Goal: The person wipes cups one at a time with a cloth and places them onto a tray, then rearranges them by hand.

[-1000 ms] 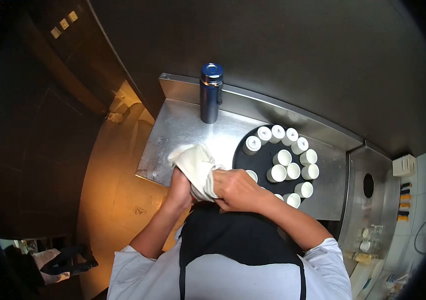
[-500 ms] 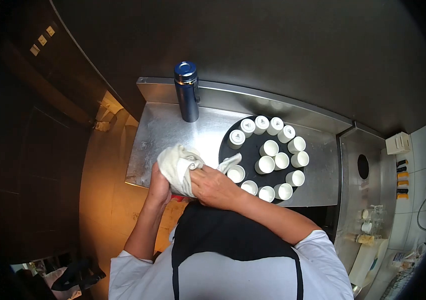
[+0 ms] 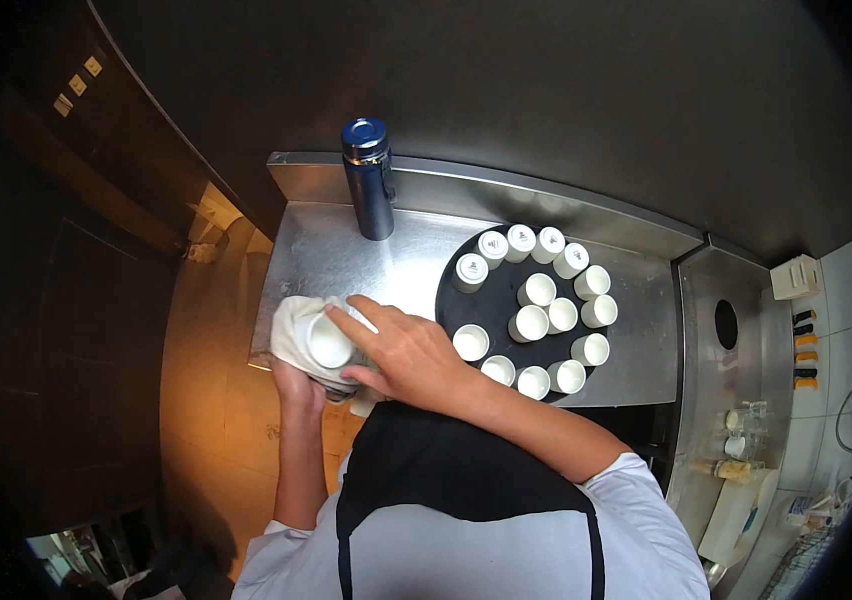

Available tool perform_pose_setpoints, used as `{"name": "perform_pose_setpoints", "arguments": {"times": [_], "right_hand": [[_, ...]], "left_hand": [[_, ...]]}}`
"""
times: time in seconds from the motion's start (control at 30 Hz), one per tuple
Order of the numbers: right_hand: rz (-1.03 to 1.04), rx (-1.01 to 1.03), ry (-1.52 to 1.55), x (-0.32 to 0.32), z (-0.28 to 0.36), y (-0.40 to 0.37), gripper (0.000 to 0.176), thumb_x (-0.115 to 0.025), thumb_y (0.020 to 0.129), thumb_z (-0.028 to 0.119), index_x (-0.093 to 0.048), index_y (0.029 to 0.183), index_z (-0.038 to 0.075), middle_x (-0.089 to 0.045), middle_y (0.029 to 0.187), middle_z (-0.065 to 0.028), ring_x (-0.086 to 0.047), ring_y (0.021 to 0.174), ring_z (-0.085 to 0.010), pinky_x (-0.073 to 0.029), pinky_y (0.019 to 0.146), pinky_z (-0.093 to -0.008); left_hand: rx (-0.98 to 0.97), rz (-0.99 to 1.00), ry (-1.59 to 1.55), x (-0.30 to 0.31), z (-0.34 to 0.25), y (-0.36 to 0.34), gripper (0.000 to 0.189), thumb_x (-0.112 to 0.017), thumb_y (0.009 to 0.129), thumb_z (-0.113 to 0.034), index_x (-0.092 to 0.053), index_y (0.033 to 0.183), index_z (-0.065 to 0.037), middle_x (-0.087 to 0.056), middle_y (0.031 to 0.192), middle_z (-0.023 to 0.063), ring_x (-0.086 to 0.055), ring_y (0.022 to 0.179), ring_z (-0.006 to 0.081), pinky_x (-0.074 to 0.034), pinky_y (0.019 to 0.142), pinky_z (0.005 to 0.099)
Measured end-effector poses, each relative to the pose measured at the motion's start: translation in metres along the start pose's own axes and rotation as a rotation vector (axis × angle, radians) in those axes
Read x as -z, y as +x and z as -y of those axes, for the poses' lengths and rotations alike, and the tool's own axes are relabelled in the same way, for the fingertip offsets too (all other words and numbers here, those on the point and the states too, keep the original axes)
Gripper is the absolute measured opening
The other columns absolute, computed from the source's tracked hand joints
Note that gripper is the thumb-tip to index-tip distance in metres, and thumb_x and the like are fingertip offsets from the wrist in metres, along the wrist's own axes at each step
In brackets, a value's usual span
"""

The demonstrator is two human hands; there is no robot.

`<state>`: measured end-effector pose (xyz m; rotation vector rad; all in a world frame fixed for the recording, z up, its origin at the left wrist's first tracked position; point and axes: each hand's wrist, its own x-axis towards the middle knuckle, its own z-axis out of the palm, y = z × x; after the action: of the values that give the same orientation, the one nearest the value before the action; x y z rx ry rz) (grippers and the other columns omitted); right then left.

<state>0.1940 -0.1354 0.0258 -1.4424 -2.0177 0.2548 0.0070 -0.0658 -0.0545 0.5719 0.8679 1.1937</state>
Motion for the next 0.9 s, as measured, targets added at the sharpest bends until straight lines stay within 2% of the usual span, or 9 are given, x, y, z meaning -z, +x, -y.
{"name": "perform_pose_setpoints", "arguments": {"times": [0.1,0.23,0.33,0.43,0.57,0.67,0.77,0.8,0.9], "right_hand": [[0.07,-0.005,0.062,-0.009,-0.003,-0.002,0.082,-0.084,0.079,0.028,-0.048,0.15,0.009,-0.065,0.118,-0.0177,-0.071,0.097,-0.0353,-0.059,0.079,-0.0405],[0.144,-0.042,0.041,-0.009,-0.009,-0.009,0.079,-0.086,0.076,0.027,-0.052,0.144,0.006,-0.066,0.11,-0.0169,-0.07,0.094,-0.035,-0.058,0.078,-0.0412],[0.117,-0.076,0.025,-0.006,-0.014,-0.015,0.076,-0.086,0.074,0.029,-0.055,0.139,0.004,-0.067,0.105,-0.0171,-0.07,0.093,-0.0349,-0.057,0.077,-0.0422],[-0.046,-0.167,-0.013,-0.007,-0.034,-0.025,0.073,-0.086,0.073,0.031,-0.059,0.134,0.001,-0.069,0.102,-0.0189,-0.07,0.091,-0.0365,-0.057,0.079,-0.0445],[-0.182,-0.359,-0.237,-0.008,-0.085,-0.042,0.071,-0.086,0.072,0.032,-0.062,0.128,-0.005,-0.072,0.098,-0.0213,-0.071,0.088,-0.0377,-0.057,0.078,-0.0457],[-0.025,-0.512,-0.325,-0.008,-0.117,-0.052,0.067,-0.085,0.072,0.031,-0.063,0.122,-0.007,-0.072,0.091,-0.0232,-0.071,0.085,-0.0384,-0.058,0.076,-0.0473],[0.149,-0.629,-0.352,-0.015,-0.133,-0.056,0.064,-0.084,0.075,0.035,-0.063,0.123,-0.003,-0.073,0.1,-0.0244,-0.071,0.094,-0.0402,-0.058,0.081,-0.0477],[0.198,-0.655,-0.376,-0.018,-0.133,-0.055,0.063,-0.084,0.075,0.036,-0.063,0.121,-0.003,-0.073,0.098,-0.023,-0.071,0.093,-0.0395,-0.057,0.08,-0.0477],[0.27,-0.636,-0.403,-0.038,-0.146,-0.063,0.067,-0.084,0.076,0.039,-0.061,0.124,-0.002,-0.073,0.097,-0.0219,-0.071,0.091,-0.0388,-0.057,0.079,-0.0473]], "left_hand": [[0.034,-0.11,0.031,-0.006,0.016,-0.006,0.042,-0.046,0.111,-0.03,-0.055,0.142,-0.003,-0.065,0.134,0.0119,-0.066,0.119,0.0248,-0.057,0.099,0.037],[-0.223,-0.047,0.549,-0.001,0.019,-0.007,0.028,-0.062,0.103,-0.015,-0.07,0.122,0.003,-0.073,0.112,0.0086,-0.07,0.1,0.0165,-0.056,0.086,0.0308],[-0.354,-0.018,0.613,0.006,0.027,-0.003,0.021,-0.067,0.099,-0.01,-0.073,0.111,0.006,-0.074,0.103,0.0073,-0.068,0.093,0.0135,-0.055,0.081,0.0289],[-0.289,-0.045,0.572,0.018,0.027,0.006,0.021,-0.064,0.1,-0.007,-0.072,0.115,0.005,-0.074,0.103,0.0064,-0.07,0.092,0.0146,-0.056,0.081,0.029],[-0.101,-0.001,0.117,0.018,0.008,0.008,0.029,-0.064,0.102,-0.016,-0.066,0.126,0.001,-0.071,0.112,0.0085,-0.071,0.099,0.0178,-0.058,0.088,0.031],[-0.038,0.155,-0.156,0.019,-0.004,0.003,0.048,-0.062,0.104,-0.032,-0.055,0.14,-0.001,-0.065,0.129,0.0102,-0.067,0.114,0.0205,-0.058,0.098,0.035],[-0.131,0.35,-0.122,0.026,-0.021,-0.002,0.053,-0.063,0.104,-0.035,-0.052,0.143,-0.001,-0.062,0.136,0.0096,-0.064,0.121,0.0216,-0.056,0.104,0.0369],[-0.159,0.363,-0.192,0.027,-0.024,-0.006,0.056,-0.063,0.103,-0.038,-0.051,0.145,-0.002,-0.06,0.141,0.0114,-0.06,0.13,0.0246,-0.052,0.111,0.0408],[-0.216,0.535,-0.257,0.025,-0.042,-0.008,0.06,-0.063,0.103,-0.04,-0.049,0.147,-0.003,-0.056,0.146,0.013,-0.057,0.134,0.0279,-0.05,0.113,0.0454]]}}
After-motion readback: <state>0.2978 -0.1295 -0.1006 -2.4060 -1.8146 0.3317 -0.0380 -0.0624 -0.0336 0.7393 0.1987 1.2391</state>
